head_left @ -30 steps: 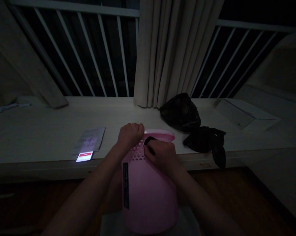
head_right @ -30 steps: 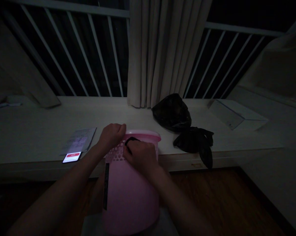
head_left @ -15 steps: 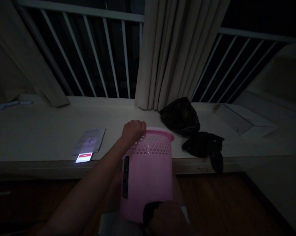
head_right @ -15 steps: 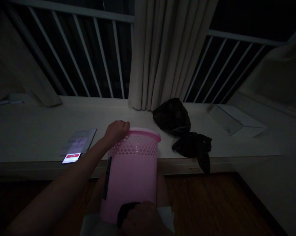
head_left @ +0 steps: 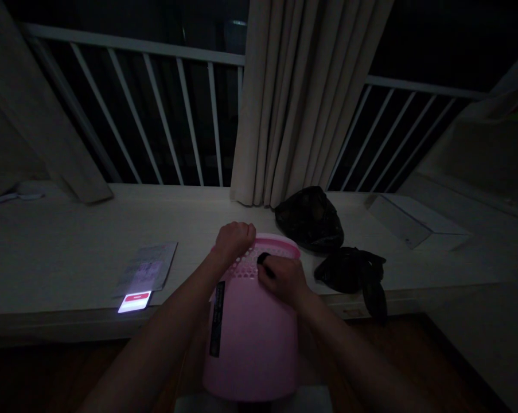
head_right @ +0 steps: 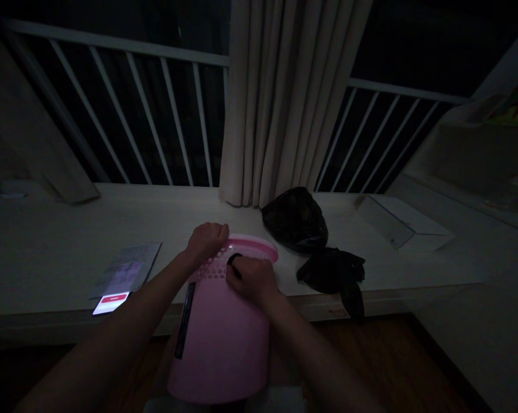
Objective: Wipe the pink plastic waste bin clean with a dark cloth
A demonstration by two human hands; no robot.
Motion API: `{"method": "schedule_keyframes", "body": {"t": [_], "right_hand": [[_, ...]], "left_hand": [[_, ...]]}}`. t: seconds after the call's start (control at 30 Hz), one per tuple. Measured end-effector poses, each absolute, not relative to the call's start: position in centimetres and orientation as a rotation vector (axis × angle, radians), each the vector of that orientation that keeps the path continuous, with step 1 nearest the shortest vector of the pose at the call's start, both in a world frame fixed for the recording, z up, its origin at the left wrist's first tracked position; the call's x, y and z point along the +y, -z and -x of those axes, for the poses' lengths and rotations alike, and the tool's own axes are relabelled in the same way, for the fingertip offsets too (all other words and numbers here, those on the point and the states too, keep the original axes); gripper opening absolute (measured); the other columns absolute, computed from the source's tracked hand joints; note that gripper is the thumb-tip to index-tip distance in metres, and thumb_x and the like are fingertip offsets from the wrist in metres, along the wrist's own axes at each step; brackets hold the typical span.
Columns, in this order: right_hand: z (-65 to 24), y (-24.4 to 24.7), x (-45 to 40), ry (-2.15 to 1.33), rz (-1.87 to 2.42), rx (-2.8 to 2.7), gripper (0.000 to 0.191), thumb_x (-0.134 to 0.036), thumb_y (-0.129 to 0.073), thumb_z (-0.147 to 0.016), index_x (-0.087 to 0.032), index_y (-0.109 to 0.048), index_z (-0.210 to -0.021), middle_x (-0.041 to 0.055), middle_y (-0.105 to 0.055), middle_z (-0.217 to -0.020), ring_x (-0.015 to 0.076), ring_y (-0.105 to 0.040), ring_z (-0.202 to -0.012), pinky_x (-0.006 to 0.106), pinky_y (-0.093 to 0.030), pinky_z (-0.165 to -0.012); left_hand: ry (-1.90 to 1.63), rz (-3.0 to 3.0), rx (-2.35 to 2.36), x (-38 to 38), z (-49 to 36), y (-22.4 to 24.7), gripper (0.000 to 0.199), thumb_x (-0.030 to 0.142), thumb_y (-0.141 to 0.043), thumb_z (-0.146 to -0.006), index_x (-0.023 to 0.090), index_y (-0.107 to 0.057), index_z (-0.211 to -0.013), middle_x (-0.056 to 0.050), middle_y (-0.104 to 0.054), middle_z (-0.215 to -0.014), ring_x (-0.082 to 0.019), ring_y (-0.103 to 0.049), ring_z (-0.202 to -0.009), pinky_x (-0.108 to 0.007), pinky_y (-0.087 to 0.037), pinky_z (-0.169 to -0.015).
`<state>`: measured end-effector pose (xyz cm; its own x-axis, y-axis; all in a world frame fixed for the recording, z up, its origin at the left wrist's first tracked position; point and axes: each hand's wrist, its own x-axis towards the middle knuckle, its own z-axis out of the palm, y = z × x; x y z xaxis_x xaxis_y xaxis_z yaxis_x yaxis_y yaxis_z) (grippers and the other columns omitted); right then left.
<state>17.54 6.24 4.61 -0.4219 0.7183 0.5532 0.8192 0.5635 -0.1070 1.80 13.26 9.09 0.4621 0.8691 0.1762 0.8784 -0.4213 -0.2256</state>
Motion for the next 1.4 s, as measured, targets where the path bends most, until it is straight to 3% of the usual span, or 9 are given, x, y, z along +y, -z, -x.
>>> {"method": "schedule_keyframes", "body": {"t": [0.13,0.27,0.43,0.57,0.87,1.07,1.4], "right_hand": [[-16.8,-7.2,9.7,0.259,1.319,-2.235,0.022,-0.025,-0.052,-0.088,-0.017,-0.065,-0.072,0.0053,-0.07,-0.069,0.0141,-0.057,-0.056,0.028,-0.023,-0.055],[-15.4,-7.6,7.5,0.229,1.262,-2.328,0.018,-0.024,-0.055,-0.086,-0.018,-0.066,-0.073,0.0045,-0.071,-0.07,0.0143,-0.058,-0.056,0.029,-0.021,-0.053],[-14.6,-4.7,-0.1,0.178,0.965,-2.506,0.016,-0.027,-0.062,-0.077,-0.02,-0.06,-0.063,-0.0012,-0.066,-0.059,0.0128,-0.052,-0.049,0.03,-0.017,-0.048],[-15.2,-1.9,-5.2,0.161,0.729,-2.439,0.023,-0.024,-0.051,-0.083,-0.022,-0.052,-0.06,-0.0032,-0.056,-0.052,0.0122,-0.044,-0.044,0.031,-0.016,-0.047],[-17.5,0.0,-8.4,0.241,0.731,-2.302,0.034,-0.016,-0.045,-0.088,-0.021,-0.046,-0.055,-0.0045,-0.047,-0.047,0.0103,-0.04,-0.044,0.03,-0.02,-0.048],[-17.6,-0.2,-4.7,0.259,0.891,-2.308,0.034,-0.028,-0.044,-0.089,-0.021,-0.051,-0.057,-0.0029,-0.053,-0.049,0.0106,-0.044,-0.044,0.031,-0.018,-0.051],[-15.9,-6.7,6.8,0.232,1.312,-2.217,0.024,-0.026,-0.052,-0.088,-0.018,-0.065,-0.07,0.0035,-0.069,-0.069,0.0136,-0.057,-0.057,0.028,-0.024,-0.055]], "left_hand": [[0.05,2.426,-1.498,13.3,-1.8,-9.1,0.031,0.014,-0.032,-0.092,0.008,-0.06,-0.103,-0.019,-0.067,-0.086,-0.034,-0.067,-0.085,-0.043,-0.053,-0.065],[0.049,2.411,-1.512,13.3,-1.7,-8.9,0.032,0.011,-0.03,-0.091,0.008,-0.059,-0.105,-0.02,-0.066,-0.087,-0.035,-0.067,-0.087,-0.043,-0.052,-0.065],[0.039,2.412,-1.519,13.2,-1.6,-8.8,0.033,0.011,-0.029,-0.092,0.008,-0.06,-0.104,-0.02,-0.066,-0.088,-0.034,-0.066,-0.088,-0.042,-0.052,-0.066],[0.025,2.405,-1.529,13.2,-1.5,-8.8,0.033,0.011,-0.03,-0.091,0.007,-0.059,-0.106,-0.021,-0.066,-0.089,-0.034,-0.066,-0.089,-0.042,-0.052,-0.067],[0.011,2.358,-1.586,12.3,-0.5,-8.4,0.037,0.011,-0.027,-0.091,0.007,-0.059,-0.109,-0.022,-0.066,-0.091,-0.034,-0.066,-0.089,-0.042,-0.052,-0.068],[0.007,2.406,-1.536,11.9,-0.9,-8.5,0.035,0.014,-0.027,-0.094,0.009,-0.059,-0.108,-0.018,-0.068,-0.09,-0.032,-0.068,-0.087,-0.041,-0.053,-0.068],[0.033,2.409,-1.565,11.3,-1.1,-8.7,0.034,0.014,-0.028,-0.093,0.007,-0.058,-0.109,-0.021,-0.067,-0.093,-0.035,-0.067,-0.09,-0.044,-0.053,-0.069]]}}
